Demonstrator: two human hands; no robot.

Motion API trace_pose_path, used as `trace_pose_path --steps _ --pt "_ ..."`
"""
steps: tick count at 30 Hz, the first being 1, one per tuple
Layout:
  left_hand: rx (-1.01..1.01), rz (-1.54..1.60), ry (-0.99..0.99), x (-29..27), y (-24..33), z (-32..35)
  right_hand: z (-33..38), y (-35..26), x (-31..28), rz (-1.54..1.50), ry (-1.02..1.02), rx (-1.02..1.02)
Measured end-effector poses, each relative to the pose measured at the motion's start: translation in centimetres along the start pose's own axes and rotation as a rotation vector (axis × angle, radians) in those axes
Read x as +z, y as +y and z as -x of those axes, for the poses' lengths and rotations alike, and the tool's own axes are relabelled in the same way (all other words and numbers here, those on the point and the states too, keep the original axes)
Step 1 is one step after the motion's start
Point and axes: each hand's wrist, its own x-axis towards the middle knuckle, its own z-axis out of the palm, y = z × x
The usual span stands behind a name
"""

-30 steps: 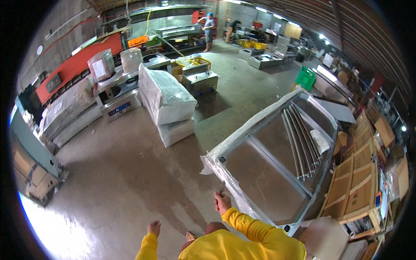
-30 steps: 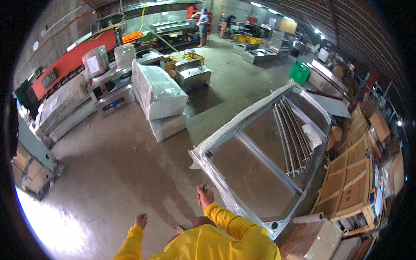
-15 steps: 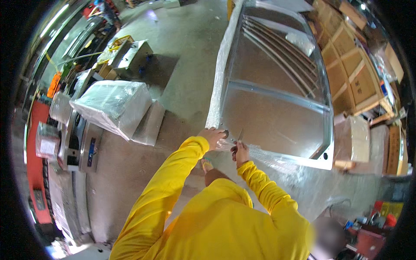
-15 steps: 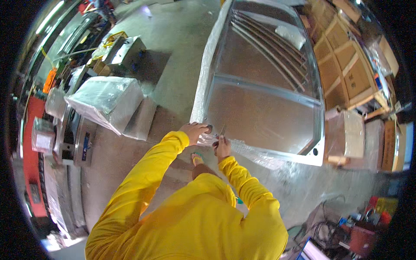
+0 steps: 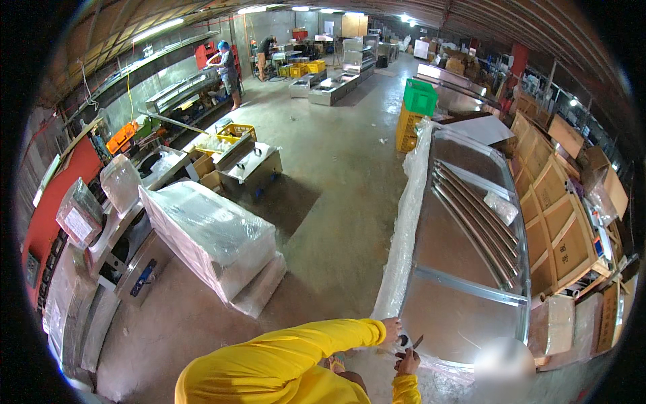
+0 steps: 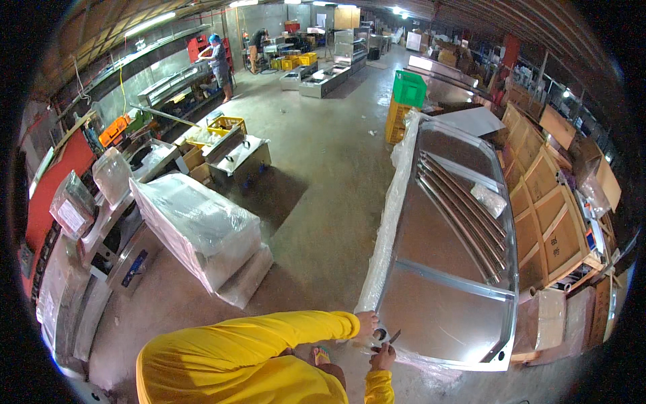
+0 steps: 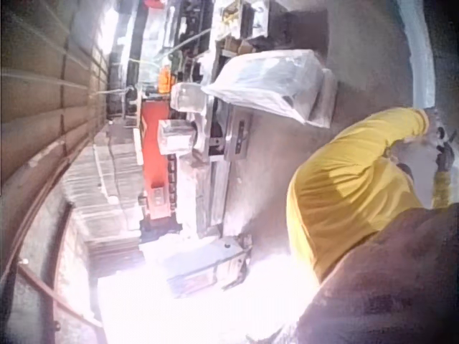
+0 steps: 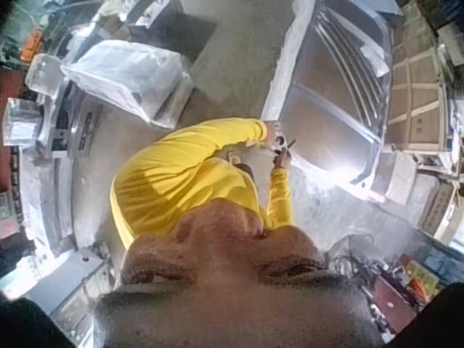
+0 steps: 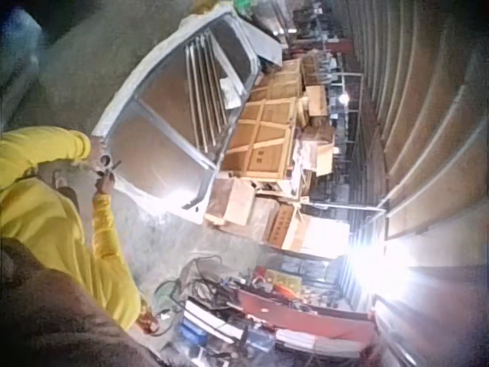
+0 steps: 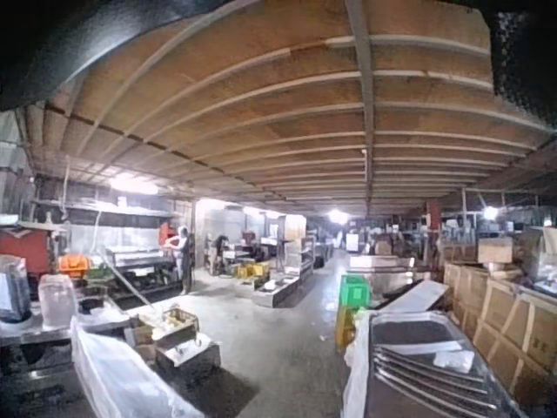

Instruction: The person cleans a large metal frame with a spray and cloth, then removes protective plastic and inserts metal rods into the frame. They unwrap a bubble-wrapped package and place small metal parts onto the frame.

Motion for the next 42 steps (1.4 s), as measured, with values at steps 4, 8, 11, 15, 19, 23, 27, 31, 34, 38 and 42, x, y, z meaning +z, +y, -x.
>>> trace_pose_path --steps 4,8,11,15,19,23,27,31,34,38,42 --pt "0.018 0.040 0.005 -0.1 -1.0 0.3 1.5 0.5 1.8 0.373 -0.003 -0.222" --pt "0.054 0.231 0.102 0.6 -2.0 0.9 2.2 0.5 3.4 0.762 0.084 -0.236" --pt "0.012 0.156 -0.040 0.7 -2.2 1.2 2.4 0.5 4.1 0.992 0.121 -0.140" --pt "0.037 0.092 -0.138 -1.7 -1.7 2.4 2.5 -0.5 4.8 1.019 0.159 -0.114" --pt "0.073 0.083 -0.107 -5.1 -2.3 3.9 4.2 -1.3 6.3 1.016 0.256 -0.134" --pt "0.000 0.305 0.018 -5.4 -3.2 6.6 11.9 3.1 6.6 1.182 -0.012 -0.093" --pt "-0.040 0.410 0.074 -3.9 -3.3 7.5 16.1 4.2 5.2 1.027 0.142 -0.214" --pt "0.042 0.281 0.074 -3.9 -3.2 6.8 9.9 -0.8 5.5 0.890 0.271 -0.329" --pt "0.064 0.267 0.047 -4.1 -3.5 7.8 8.9 -0.7 6.3 1.111 0.065 -0.147" --pt "0.012 0.434 0.091 -3.2 -4.5 10.1 20.9 7.4 4.2 1.222 -0.158 -0.055" --pt "0.068 0.385 0.140 -2.6 -3.9 9.5 17.6 7.1 2.6 0.870 0.326 -0.453"
